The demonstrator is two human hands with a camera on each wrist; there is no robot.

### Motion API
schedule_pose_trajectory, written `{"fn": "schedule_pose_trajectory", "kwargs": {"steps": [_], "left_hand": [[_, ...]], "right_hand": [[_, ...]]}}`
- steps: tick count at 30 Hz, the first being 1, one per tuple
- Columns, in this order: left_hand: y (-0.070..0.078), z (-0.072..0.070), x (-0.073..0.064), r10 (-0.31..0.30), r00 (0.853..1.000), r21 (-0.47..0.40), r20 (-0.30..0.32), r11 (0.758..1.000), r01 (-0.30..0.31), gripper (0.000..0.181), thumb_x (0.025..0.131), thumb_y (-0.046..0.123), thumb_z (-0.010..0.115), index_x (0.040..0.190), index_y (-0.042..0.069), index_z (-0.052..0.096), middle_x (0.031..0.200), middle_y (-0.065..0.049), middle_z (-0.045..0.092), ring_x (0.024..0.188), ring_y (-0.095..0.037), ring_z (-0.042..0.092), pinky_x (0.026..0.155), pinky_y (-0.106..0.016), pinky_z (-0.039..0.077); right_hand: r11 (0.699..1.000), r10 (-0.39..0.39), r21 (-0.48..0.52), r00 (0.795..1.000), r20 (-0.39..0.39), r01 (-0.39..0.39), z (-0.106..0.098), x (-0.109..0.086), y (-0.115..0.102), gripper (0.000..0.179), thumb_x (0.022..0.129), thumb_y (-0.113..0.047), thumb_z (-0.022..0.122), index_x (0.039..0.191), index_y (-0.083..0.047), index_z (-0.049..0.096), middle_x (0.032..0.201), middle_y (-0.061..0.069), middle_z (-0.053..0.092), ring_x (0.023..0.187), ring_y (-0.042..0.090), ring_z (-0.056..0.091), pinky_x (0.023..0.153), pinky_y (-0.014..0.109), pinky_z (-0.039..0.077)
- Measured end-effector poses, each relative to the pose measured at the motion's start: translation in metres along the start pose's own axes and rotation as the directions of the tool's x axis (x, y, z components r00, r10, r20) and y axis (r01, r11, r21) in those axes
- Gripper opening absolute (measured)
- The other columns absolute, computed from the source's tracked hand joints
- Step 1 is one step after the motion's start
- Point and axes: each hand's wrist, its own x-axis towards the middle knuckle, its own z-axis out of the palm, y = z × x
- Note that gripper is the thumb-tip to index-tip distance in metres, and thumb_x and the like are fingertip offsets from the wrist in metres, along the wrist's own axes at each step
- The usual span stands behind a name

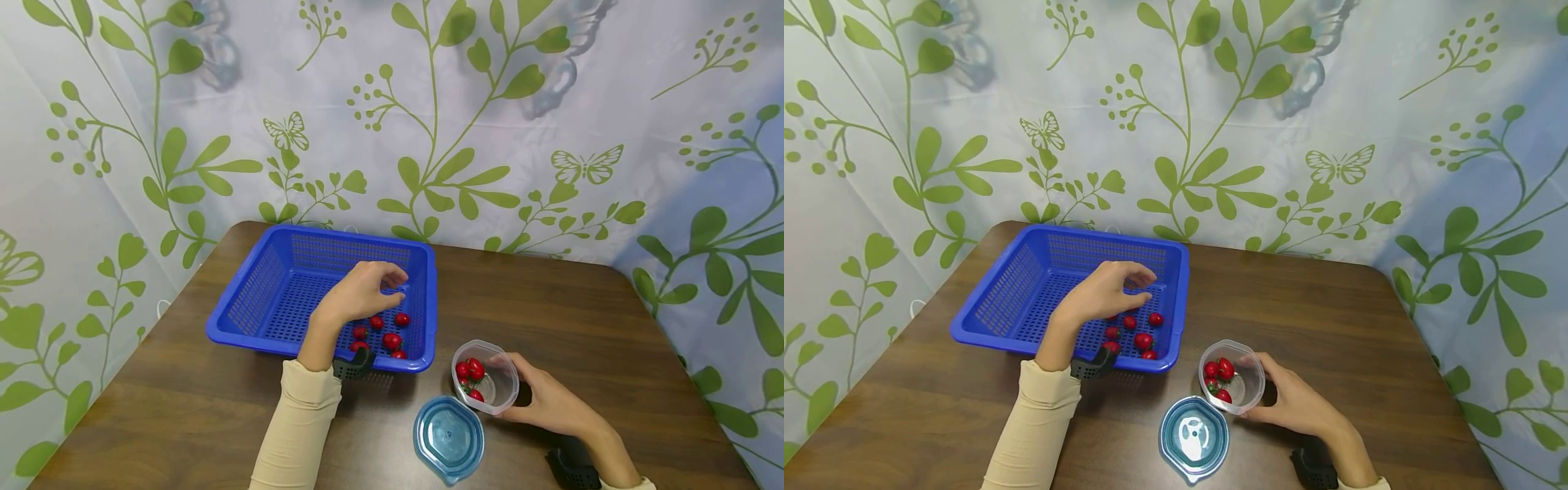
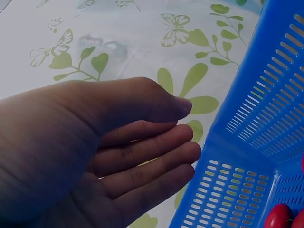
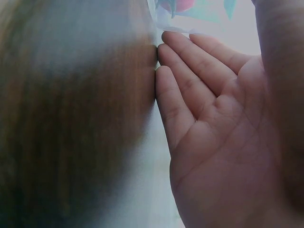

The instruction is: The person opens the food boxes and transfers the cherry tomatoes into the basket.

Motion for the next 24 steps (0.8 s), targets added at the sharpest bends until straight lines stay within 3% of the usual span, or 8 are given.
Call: {"fn": "schedule_pose_trajectory", "kwargs": {"steps": [12, 24], "left_hand": [[0.01, 0.003, 0.001, 0.021, 1.0, -0.061, -0.007, 0.998, -0.021, 0.033, 0.093, 0.015, 0.075, 0.122, -0.002, 0.07, 0.117, -0.013, 0.074, 0.11, -0.028, 0.07, 0.099, -0.042, 0.055], [0.024, 0.009, 0.002, 0.102, 0.995, -0.078, 0.012, 0.992, -0.101, 0.033, 0.093, 0.015, 0.076, 0.121, -0.002, 0.07, 0.115, -0.012, 0.074, 0.11, -0.028, 0.07, 0.098, -0.04, 0.056]], "right_hand": [[1.0, -0.016, 0.001, 1.0, -0.009, 0.016, 0.0, 0.0, -0.001, 0.079, 0.077, -0.048, 0.089, 0.142, -0.023, 0.051, 0.137, -0.008, 0.063, 0.121, 0.016, 0.063, 0.102, 0.026, 0.051], [1.0, -0.027, -0.013, 1.0, -0.015, 0.027, 0.0, 0.0, -0.001, 0.078, 0.078, -0.048, 0.089, 0.142, -0.022, 0.052, 0.138, -0.008, 0.063, 0.123, 0.016, 0.063, 0.102, 0.025, 0.05]]}}
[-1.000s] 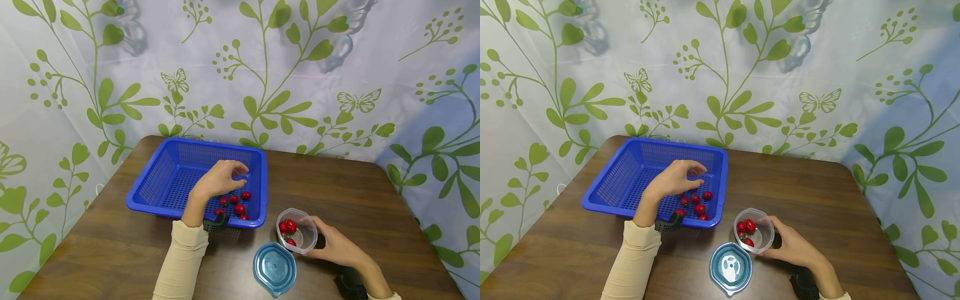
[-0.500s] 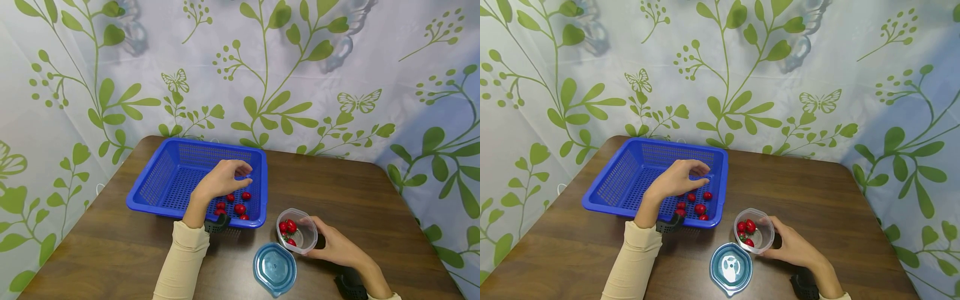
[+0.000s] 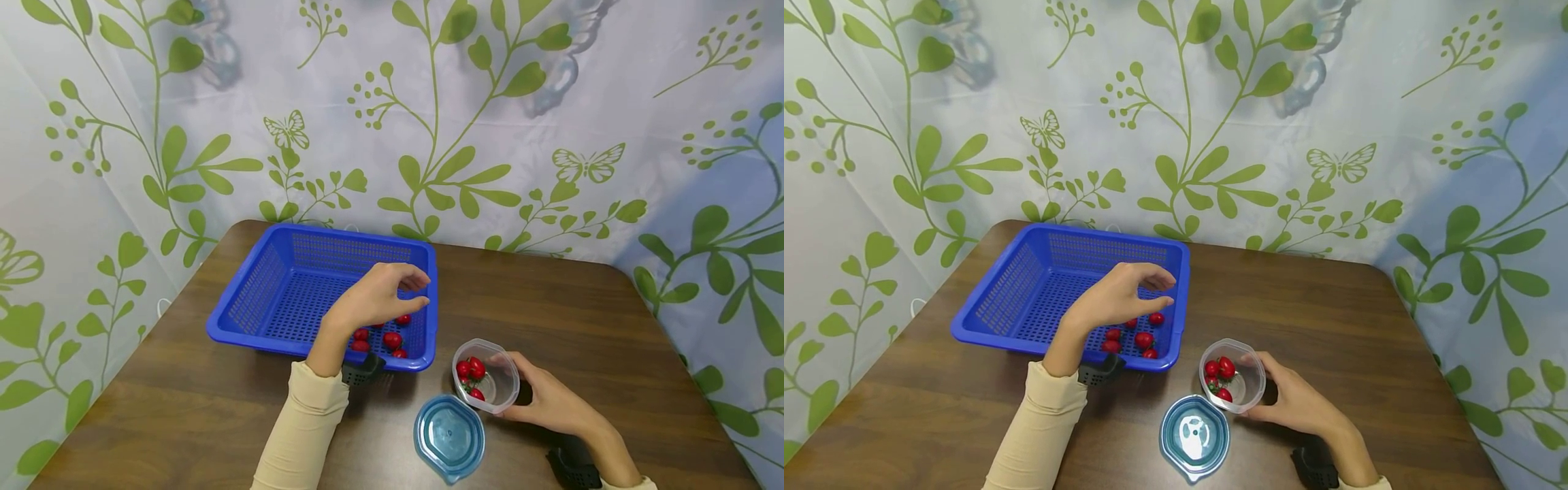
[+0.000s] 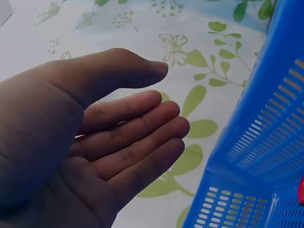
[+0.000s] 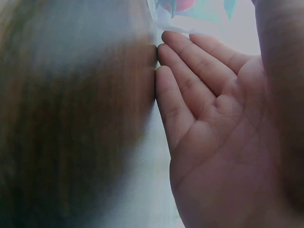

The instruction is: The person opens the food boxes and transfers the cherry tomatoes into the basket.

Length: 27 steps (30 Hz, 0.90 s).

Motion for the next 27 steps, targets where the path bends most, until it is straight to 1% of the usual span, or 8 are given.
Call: {"fn": "schedule_pose_trajectory", "kwargs": {"steps": [5, 8, 12, 15, 21, 27], "left_hand": [[0.007, 0.005, 0.002, 0.026, 0.999, 0.009, 0.027, 1.0, -0.027, 0.032, 0.094, 0.017, 0.075, 0.121, -0.001, 0.07, 0.117, -0.013, 0.074, 0.11, -0.026, 0.07, 0.098, -0.037, 0.055], [0.01, 0.011, 0.005, 0.048, 0.998, 0.011, 0.041, 0.999, -0.048, 0.03, 0.094, 0.017, 0.075, 0.119, 0.001, 0.07, 0.116, -0.01, 0.074, 0.109, -0.024, 0.07, 0.098, -0.033, 0.055], [0.014, 0.021, 0.009, 0.071, 0.995, -0.003, 0.073, 0.997, -0.071, 0.029, 0.094, 0.016, 0.075, 0.119, 0.002, 0.069, 0.113, -0.008, 0.074, 0.108, -0.022, 0.071, 0.097, -0.032, 0.056], [0.019, 0.028, 0.011, 0.075, 0.992, -0.008, 0.103, 0.997, -0.074, 0.029, 0.094, 0.016, 0.075, 0.12, 0.003, 0.07, 0.113, -0.007, 0.075, 0.107, -0.019, 0.071, 0.096, -0.03, 0.056], [0.026, 0.04, 0.014, 0.081, 0.986, 0.019, 0.144, 0.996, -0.084, 0.03, 0.095, 0.018, 0.075, 0.121, 0.005, 0.07, 0.116, -0.005, 0.075, 0.106, -0.015, 0.07, 0.094, -0.02, 0.054], [0.031, 0.05, 0.017, 0.088, 0.979, 0.02, 0.183, 0.995, -0.093, 0.031, 0.094, 0.018, 0.076, 0.123, 0.006, 0.07, 0.117, -0.004, 0.074, 0.105, -0.012, 0.07, 0.092, -0.016, 0.053]], "right_hand": [[1.0, 0.004, 0.004, 1.0, 0.002, -0.004, -0.001, 0.0, -0.001, 0.079, 0.078, -0.047, 0.089, 0.142, -0.022, 0.052, 0.139, -0.009, 0.063, 0.124, 0.016, 0.062, 0.103, 0.024, 0.05], [1.0, 0.005, 0.012, 1.0, 0.005, -0.006, 0.0, 0.0, -0.001, 0.078, 0.078, -0.047, 0.089, 0.142, -0.023, 0.051, 0.139, -0.008, 0.062, 0.124, 0.017, 0.063, 0.104, 0.024, 0.049], [1.0, 0.007, 0.022, 1.0, 0.008, -0.007, 0.0, 0.0, -0.001, 0.078, 0.078, -0.047, 0.089, 0.142, -0.023, 0.051, 0.14, -0.008, 0.062, 0.124, 0.018, 0.063, 0.104, 0.024, 0.049], [1.0, 0.011, 0.024, 1.0, 0.012, -0.012, 0.0, -0.001, 0.0, 0.079, 0.078, -0.048, 0.088, 0.143, -0.023, 0.05, 0.14, -0.007, 0.062, 0.124, 0.018, 0.062, 0.104, 0.024, 0.049], [1.0, 0.01, 0.028, 1.0, 0.017, -0.01, 0.001, -0.001, 0.001, 0.079, 0.079, -0.047, 0.088, 0.143, -0.022, 0.05, 0.14, -0.008, 0.061, 0.124, 0.018, 0.062, 0.103, 0.026, 0.051], [0.999, 0.008, 0.039, 1.0, 0.021, -0.009, 0.0, -0.001, 0.0, 0.079, 0.079, -0.045, 0.089, 0.143, -0.021, 0.049, 0.141, -0.006, 0.061, 0.124, 0.019, 0.062, 0.103, 0.027, 0.051]]}}
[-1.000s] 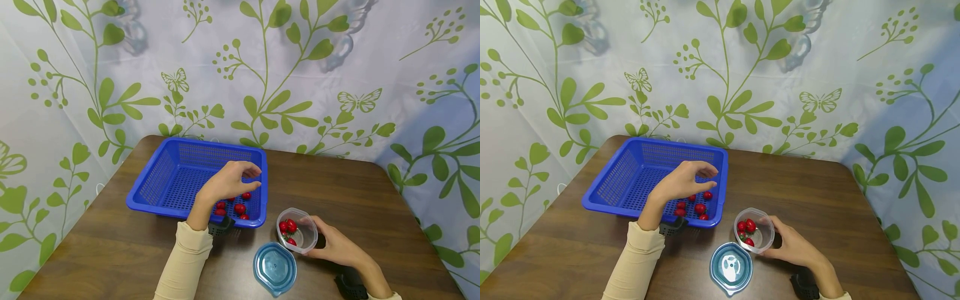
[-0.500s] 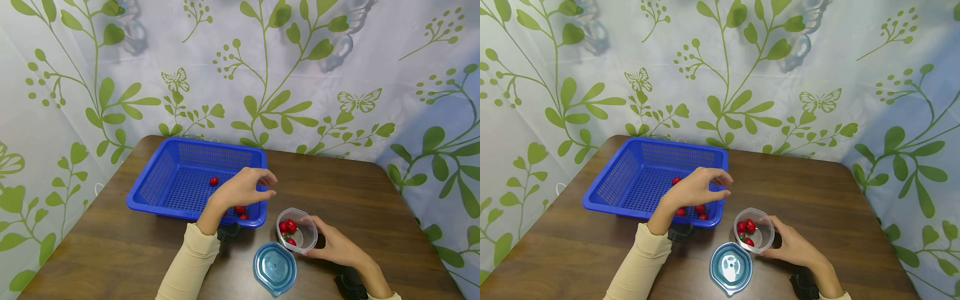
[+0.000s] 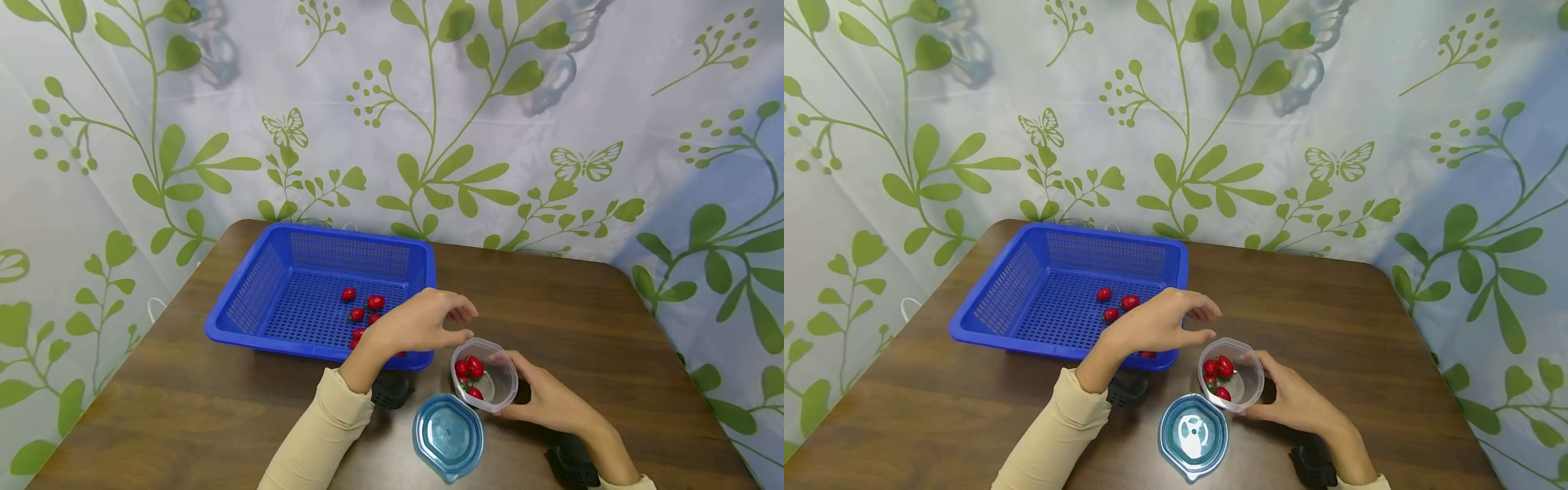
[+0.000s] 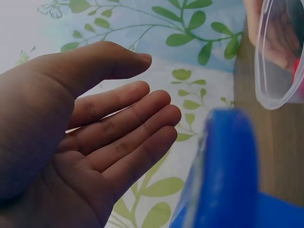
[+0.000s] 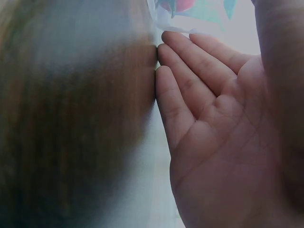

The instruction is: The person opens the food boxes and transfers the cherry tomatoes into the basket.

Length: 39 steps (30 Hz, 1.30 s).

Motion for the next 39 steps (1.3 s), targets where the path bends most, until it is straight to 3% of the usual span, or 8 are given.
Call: {"fn": "schedule_pose_trajectory", "kwargs": {"steps": [9, 19, 29, 39], "left_hand": [[0.006, 0.016, 0.008, 0.042, 0.999, 0.011, 0.031, 0.999, -0.042, 0.036, 0.094, 0.016, 0.074, 0.128, 0.006, 0.068, 0.12, -0.006, 0.074, 0.109, -0.014, 0.071, 0.093, -0.016, 0.053], [0.012, 0.032, 0.015, 0.083, 0.995, 0.041, 0.05, 0.996, -0.085, 0.033, 0.096, 0.021, 0.073, 0.126, 0.008, 0.07, 0.121, -0.004, 0.074, 0.108, -0.007, 0.069, 0.092, -0.011, 0.05], [0.015, 0.043, 0.02, 0.073, 0.995, 0.096, 0.073, 0.992, -0.08, 0.032, 0.097, 0.023, 0.071, 0.126, 0.008, 0.07, 0.121, -0.002, 0.074, 0.107, -0.008, 0.068, 0.09, -0.011, 0.05], [0.014, 0.051, 0.024, 0.064, 0.994, 0.114, 0.093, 0.991, -0.074, 0.032, 0.096, 0.021, 0.072, 0.125, 0.007, 0.07, 0.116, -0.003, 0.074, 0.101, -0.006, 0.069, 0.085, -0.008, 0.049]], "right_hand": [[1.0, 0.012, 0.003, 1.0, 0.008, -0.012, -0.001, 0.0, 0.0, 0.081, 0.08, -0.046, 0.088, 0.145, -0.022, 0.047, 0.141, -0.006, 0.06, 0.122, 0.018, 0.062, 0.101, 0.027, 0.053], [0.998, 0.032, 0.05, 0.999, 0.036, -0.034, -0.002, -0.002, 0.0, 0.083, 0.08, -0.041, 0.089, 0.147, -0.028, 0.042, 0.136, -0.004, 0.061, 0.114, 0.014, 0.063, 0.096, 0.027, 0.055], [0.998, 0.04, 0.042, 0.998, 0.047, -0.042, -0.003, -0.001, 0.0, 0.087, 0.081, -0.041, 0.088, 0.151, -0.017, 0.042, 0.136, -0.005, 0.06, 0.114, 0.014, 0.062, 0.094, 0.027, 0.055], [0.998, 0.032, 0.053, 0.998, 0.046, -0.035, -0.003, -0.002, 0.0, 0.083, 0.082, -0.04, 0.087, 0.149, -0.025, 0.041, 0.133, -0.004, 0.062, 0.109, 0.011, 0.065, 0.092, 0.026, 0.056]]}}
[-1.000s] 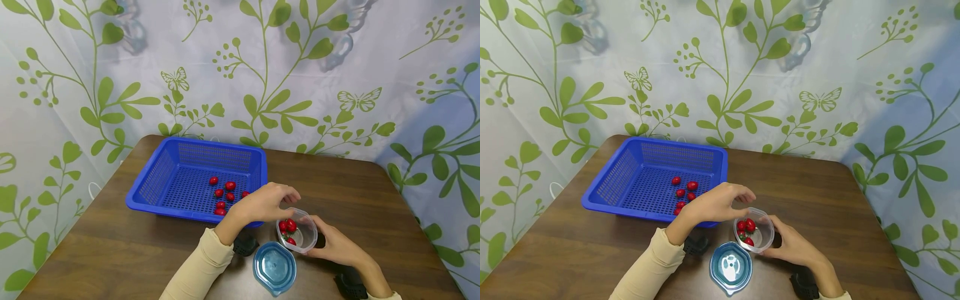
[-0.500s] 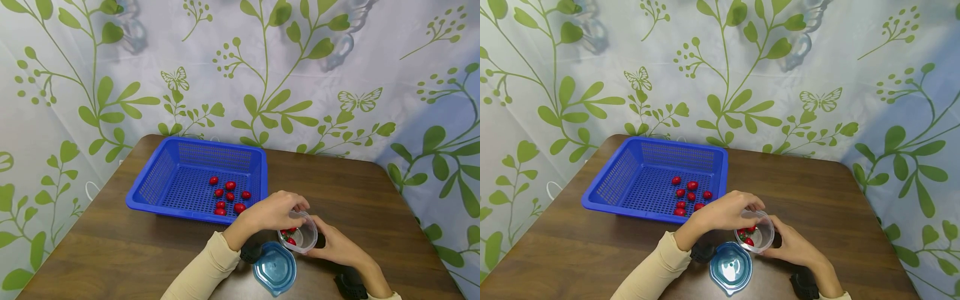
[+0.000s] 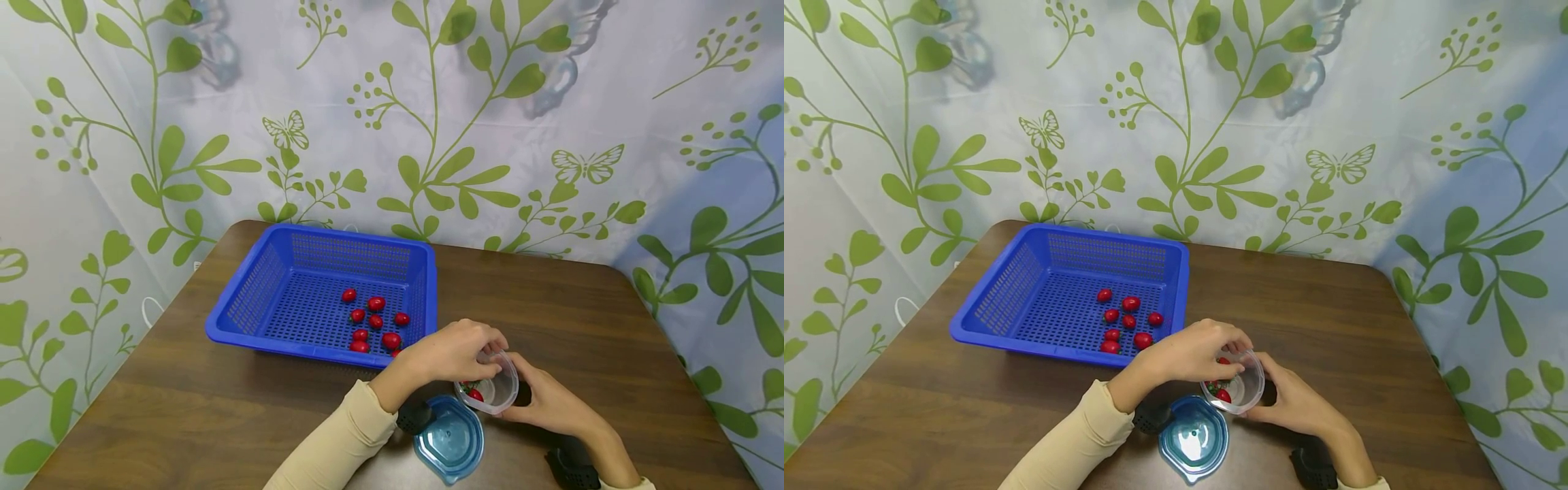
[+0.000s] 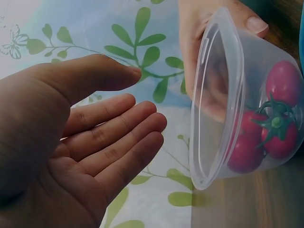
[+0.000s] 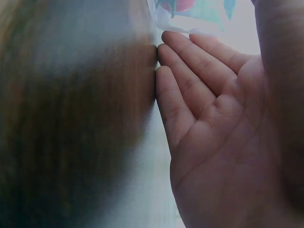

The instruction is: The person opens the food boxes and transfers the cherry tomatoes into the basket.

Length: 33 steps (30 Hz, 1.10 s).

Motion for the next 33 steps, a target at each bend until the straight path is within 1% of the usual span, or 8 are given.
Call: {"fn": "schedule_pose_trajectory", "kwargs": {"steps": [3, 6, 9, 13, 19, 26, 31, 33], "left_hand": [[0.001, 0.002, 0.001, -0.005, 1.0, 0.006, 0.01, 1.0, 0.004, 0.031, 0.096, 0.02, 0.072, 0.124, 0.007, 0.07, 0.113, -0.003, 0.075, 0.097, -0.007, 0.069, 0.082, -0.008, 0.049], [0.002, 0.004, 0.002, -0.014, 1.0, 0.038, 0.024, 0.999, 0.013, 0.031, 0.095, 0.021, 0.073, 0.123, 0.008, 0.071, 0.111, -0.001, 0.075, 0.093, -0.007, 0.068, 0.079, -0.008, 0.048], [0.004, 0.006, 0.002, -0.023, 0.999, 0.066, 0.042, 0.998, 0.02, 0.032, 0.095, 0.023, 0.073, 0.124, 0.008, 0.071, 0.111, 0.0, 0.075, 0.093, -0.006, 0.067, 0.078, -0.008, 0.048], [0.007, 0.008, 0.002, -0.022, 0.998, 0.081, 0.059, 0.997, 0.017, 0.033, 0.095, 0.024, 0.074, 0.124, 0.008, 0.071, 0.113, 0.001, 0.075, 0.094, -0.005, 0.067, 0.08, -0.009, 0.049], [0.009, 0.016, 0.003, -0.042, 0.996, 0.102, 0.077, 0.994, 0.034, 0.032, 0.094, 0.025, 0.075, 0.122, 0.01, 0.073, 0.111, 0.001, 0.075, 0.092, -0.002, 0.066, 0.082, -0.01, 0.051], [0.01, 0.022, 0.003, -0.089, 0.994, 0.16, 0.069, 0.984, 0.077, 0.029, 0.093, 0.025, 0.076, 0.119, 0.013, 0.076, 0.111, 0.005, 0.076, 0.093, -0.003, 0.066, 0.082, -0.013, 0.053], [0.011, 0.024, 0.002, -0.126, 0.99, 0.202, 0.059, 0.973, 0.111, 0.022, 0.092, 0.026, 0.076, 0.112, 0.015, 0.078, 0.101, 0.007, 0.075, 0.081, -0.003, 0.062, 0.072, -0.014, 0.052], [0.011, 0.026, 0.002, -0.131, 0.99, 0.213, 0.06, 0.97, 0.115, 0.022, 0.092, 0.027, 0.077, 0.111, 0.015, 0.078, 0.099, 0.007, 0.075, 0.079, -0.003, 0.062, 0.072, -0.014, 0.052]], "right_hand": [[1.0, -0.001, -0.004, 1.0, 0.002, 0.001, -0.001, 0.0, 0.0, 0.082, 0.083, -0.04, 0.087, 0.149, -0.025, 0.041, 0.134, -0.005, 0.063, 0.109, 0.01, 0.065, 0.093, 0.027, 0.056], [1.0, -0.001, -0.009, 1.0, 0.0, 0.001, -0.001, 0.0, -0.001, 0.081, 0.083, -0.041, 0.086, 0.148, -0.024, 0.042, 0.133, -0.005, 0.063, 0.109, 0.009, 0.064, 0.092, 0.026, 0.056], [1.0, -0.015, -0.012, 1.0, -0.001, 0.015, -0.001, 0.0, -0.001, 0.078, 0.083, -0.04, 0.086, 0.146, -0.021, 0.044, 0.13, -0.005, 0.063, 0.107, 0.008, 0.064, 0.09, 0.026, 0.056], [0.999, -0.038, -0.017, 0.999, -0.002, 0.038, -0.001, 0.0, -0.001, 0.075, 0.085, -0.039, 0.086, 0.145, -0.02, 0.045, 0.13, -0.002, 0.064, 0.108, 0.009, 0.063, 0.09, 0.026, 0.055], [1.0, 0.002, -0.019, 1.0, -0.007, -0.003, -0.001, 0.0, -0.003, 0.076, 0.083, -0.041, 0.086, 0.145, -0.028, 0.044, 0.131, -0.003, 0.064, 0.109, 0.007, 0.063, 0.093, 0.026, 0.055], [1.0, -0.018, -0.023, 1.0, -0.017, 0.018, 0.0, 0.0, -0.003, 0.077, 0.082, -0.04, 0.088, 0.145, -0.028, 0.045, 0.134, -0.003, 0.063, 0.113, 0.01, 0.063, 0.095, 0.026, 0.054], [1.0, -0.013, -0.013, 1.0, -0.014, 0.013, 0.0, 0.0, -0.002, 0.079, 0.082, -0.04, 0.087, 0.147, -0.028, 0.043, 0.136, -0.003, 0.062, 0.115, 0.012, 0.063, 0.096, 0.025, 0.054], [1.0, -0.008, -0.014, 1.0, -0.012, 0.007, 0.001, 0.0, -0.002, 0.079, 0.082, -0.041, 0.087, 0.147, -0.028, 0.043, 0.136, -0.003, 0.062, 0.114, 0.013, 0.063, 0.096, 0.025, 0.054]]}}
